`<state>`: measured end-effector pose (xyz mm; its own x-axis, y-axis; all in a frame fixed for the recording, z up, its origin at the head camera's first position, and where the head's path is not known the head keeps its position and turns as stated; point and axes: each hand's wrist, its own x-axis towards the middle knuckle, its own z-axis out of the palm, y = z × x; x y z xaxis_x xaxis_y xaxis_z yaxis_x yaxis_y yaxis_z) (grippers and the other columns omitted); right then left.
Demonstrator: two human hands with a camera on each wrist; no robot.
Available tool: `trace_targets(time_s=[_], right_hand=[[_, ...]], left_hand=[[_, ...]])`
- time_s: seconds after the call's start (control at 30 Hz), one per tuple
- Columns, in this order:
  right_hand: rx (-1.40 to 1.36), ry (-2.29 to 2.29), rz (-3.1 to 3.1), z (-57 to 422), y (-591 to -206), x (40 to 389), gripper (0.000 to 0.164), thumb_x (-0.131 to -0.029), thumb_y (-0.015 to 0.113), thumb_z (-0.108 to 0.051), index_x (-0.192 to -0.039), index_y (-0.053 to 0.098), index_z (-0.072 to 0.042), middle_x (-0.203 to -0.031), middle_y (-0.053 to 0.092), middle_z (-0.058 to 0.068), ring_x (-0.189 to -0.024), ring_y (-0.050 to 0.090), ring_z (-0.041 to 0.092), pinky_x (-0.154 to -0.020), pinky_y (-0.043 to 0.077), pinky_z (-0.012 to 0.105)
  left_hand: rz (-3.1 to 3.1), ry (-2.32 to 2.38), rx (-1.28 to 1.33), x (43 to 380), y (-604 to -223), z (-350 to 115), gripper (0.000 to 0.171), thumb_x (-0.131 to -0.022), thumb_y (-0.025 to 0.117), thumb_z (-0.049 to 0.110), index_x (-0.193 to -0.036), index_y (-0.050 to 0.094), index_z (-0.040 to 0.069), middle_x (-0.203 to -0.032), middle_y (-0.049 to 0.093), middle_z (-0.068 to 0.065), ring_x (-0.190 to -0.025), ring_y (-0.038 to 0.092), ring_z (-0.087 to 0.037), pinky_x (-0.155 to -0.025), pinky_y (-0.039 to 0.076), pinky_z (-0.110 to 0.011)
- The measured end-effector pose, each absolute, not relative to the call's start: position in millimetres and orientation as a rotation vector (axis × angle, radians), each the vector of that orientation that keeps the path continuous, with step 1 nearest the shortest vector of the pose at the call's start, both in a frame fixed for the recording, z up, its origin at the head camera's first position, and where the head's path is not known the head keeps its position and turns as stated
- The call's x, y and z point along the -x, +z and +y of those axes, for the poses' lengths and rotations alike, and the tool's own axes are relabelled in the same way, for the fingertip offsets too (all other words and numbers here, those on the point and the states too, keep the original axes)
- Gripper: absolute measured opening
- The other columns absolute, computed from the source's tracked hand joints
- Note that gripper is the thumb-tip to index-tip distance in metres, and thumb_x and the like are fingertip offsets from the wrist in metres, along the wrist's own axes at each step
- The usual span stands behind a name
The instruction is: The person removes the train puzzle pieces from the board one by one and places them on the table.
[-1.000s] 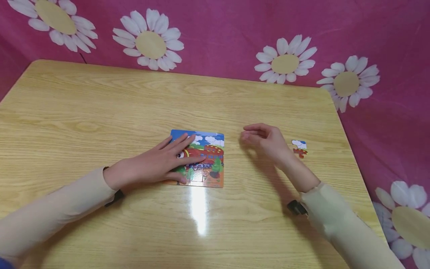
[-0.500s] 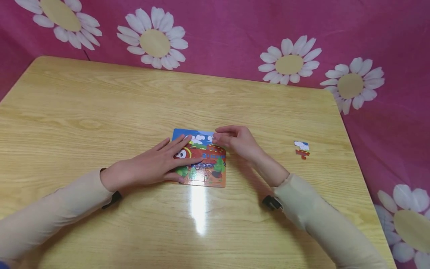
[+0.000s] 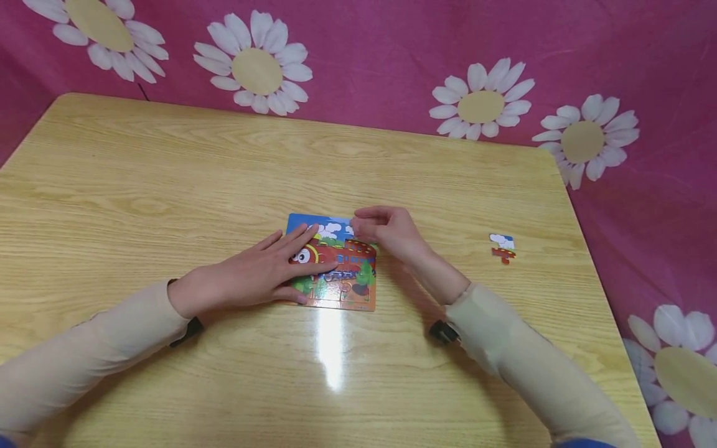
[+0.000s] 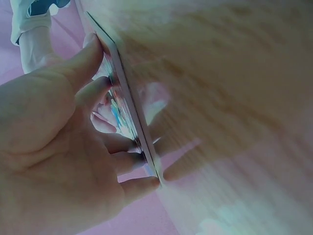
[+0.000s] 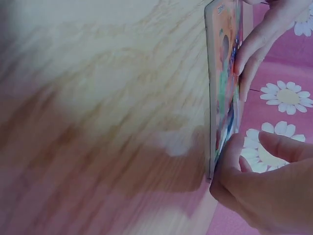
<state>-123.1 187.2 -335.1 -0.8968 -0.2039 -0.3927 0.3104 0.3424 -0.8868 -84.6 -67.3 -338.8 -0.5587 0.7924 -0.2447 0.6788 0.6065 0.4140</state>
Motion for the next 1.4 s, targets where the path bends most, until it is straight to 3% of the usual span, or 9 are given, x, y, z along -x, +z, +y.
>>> trace_targets(time_s=[0.1,0.27,0.5,0.87,1.1,1.4], right_hand=[[-0.092,-1.535,2.213,183,-336,124,0.039,-0.097,0.062,-0.014,-0.132,0.057,0.003,-0.125,0.063,0.020,-0.105,0.066,0.023,-0.096,0.049,0.033],[-0.017,-1.402,2.348,173,-340,124,0.034,-0.095,0.067,-0.015,-0.125,0.064,0.002,-0.112,0.069,0.018,-0.092,0.064,0.019,-0.079,0.050,0.023],[0.133,-1.288,2.528,160,-344,122,0.028,-0.091,0.071,-0.010,-0.117,0.068,0.002,-0.095,0.069,0.015,-0.072,0.059,0.020,-0.059,0.047,0.021],[0.093,-1.289,2.553,172,-339,123,0.023,-0.093,0.069,-0.008,-0.114,0.068,0.000,-0.092,0.065,0.013,-0.078,0.058,0.020,-0.063,0.047,0.022],[0.104,-1.343,2.586,210,-332,122,0.024,-0.091,0.071,-0.011,-0.113,0.070,0.000,-0.089,0.067,0.016,-0.073,0.057,0.018,-0.055,0.044,0.022],[0.025,-1.290,2.637,282,-327,120,0.033,-0.091,0.071,-0.016,-0.119,0.067,0.002,-0.082,0.065,-0.001,-0.070,0.057,0.009,-0.054,0.050,0.025]], left_hand=[[2.420,0.395,-1.161,85,-338,-68,0.065,-0.096,0.055,0.050,-0.154,0.033,0.032,-0.162,-0.002,-0.020,-0.149,-0.006,-0.033,-0.116,0.007,-0.056],[2.422,0.401,-1.173,85,-338,-68,0.065,-0.095,0.055,0.050,-0.154,0.033,0.031,-0.162,-0.003,-0.021,-0.148,-0.006,-0.034,-0.116,0.008,-0.057],[2.424,0.397,-1.186,86,-341,-67,0.065,-0.096,0.055,0.051,-0.153,0.034,0.031,-0.162,-0.003,-0.020,-0.148,-0.005,-0.034,-0.115,0.009,-0.058],[2.420,0.390,-1.167,86,-341,-67,0.065,-0.095,0.055,0.051,-0.154,0.033,0.032,-0.162,-0.003,-0.021,-0.149,-0.007,-0.033,-0.116,0.007,-0.057],[2.428,0.365,-1.168,87,-340,-67,0.065,-0.095,0.055,0.052,-0.154,0.032,0.033,-0.162,-0.002,-0.020,-0.149,-0.006,-0.033,-0.116,0.007,-0.056],[2.436,0.353,-1.182,86,-340,-67,0.066,-0.095,0.055,0.052,-0.154,0.032,0.032,-0.162,-0.001,-0.021,-0.149,-0.005,-0.033,-0.116,0.008,-0.057]])
